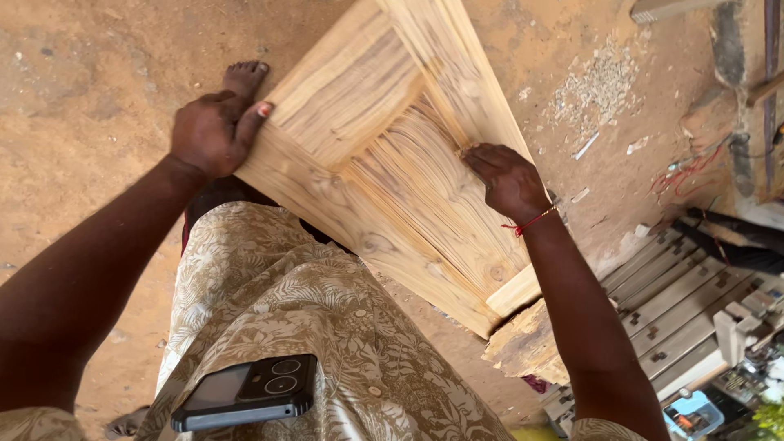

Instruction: The person sands a large rectangular wooden board using a sanding block. They move the block back and forth across the surface, covering different sections of the board. The person also briefly handles a smaller, rougher piece of wood before returning to sand the main board.

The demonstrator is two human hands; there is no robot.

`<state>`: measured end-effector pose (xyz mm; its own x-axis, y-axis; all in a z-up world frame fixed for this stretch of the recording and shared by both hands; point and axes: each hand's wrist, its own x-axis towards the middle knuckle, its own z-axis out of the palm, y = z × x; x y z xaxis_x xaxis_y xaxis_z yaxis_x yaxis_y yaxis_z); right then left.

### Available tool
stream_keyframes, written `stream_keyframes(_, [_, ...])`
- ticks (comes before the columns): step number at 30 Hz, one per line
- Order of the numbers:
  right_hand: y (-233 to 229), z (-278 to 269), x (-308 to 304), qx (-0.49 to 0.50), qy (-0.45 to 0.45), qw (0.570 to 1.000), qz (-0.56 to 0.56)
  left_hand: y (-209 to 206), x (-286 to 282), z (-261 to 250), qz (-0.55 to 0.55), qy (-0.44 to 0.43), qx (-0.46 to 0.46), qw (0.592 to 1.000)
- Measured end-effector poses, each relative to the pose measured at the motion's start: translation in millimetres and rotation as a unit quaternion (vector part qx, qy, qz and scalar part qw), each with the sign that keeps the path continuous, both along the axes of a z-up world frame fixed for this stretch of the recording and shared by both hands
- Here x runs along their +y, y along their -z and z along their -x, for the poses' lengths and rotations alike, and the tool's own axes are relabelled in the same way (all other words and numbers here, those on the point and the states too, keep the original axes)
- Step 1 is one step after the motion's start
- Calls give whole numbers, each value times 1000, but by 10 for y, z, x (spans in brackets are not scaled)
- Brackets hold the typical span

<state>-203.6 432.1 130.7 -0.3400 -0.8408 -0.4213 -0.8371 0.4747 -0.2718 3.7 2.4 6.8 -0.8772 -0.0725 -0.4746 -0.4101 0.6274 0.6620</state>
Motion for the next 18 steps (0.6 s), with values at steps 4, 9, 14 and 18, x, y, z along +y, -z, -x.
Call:
stream_keyframes(4, [11, -247, 466, -5, 102, 995, 11, 18, -23, -47, 7, -2, 99, 995])
stream_keyframes(9, [95, -618, 797, -50, 390, 915, 95, -74, -10, -47, 3, -10, 122, 993])
stream_keyframes(14, [575, -1098, 589, 180, 340, 916, 109, -80, 9, -30, 3, -8, 103, 995])
stream_keyframes(18, [486, -1205, 797, 90, 418, 897, 110, -31, 25, -77, 8, -1, 130, 992])
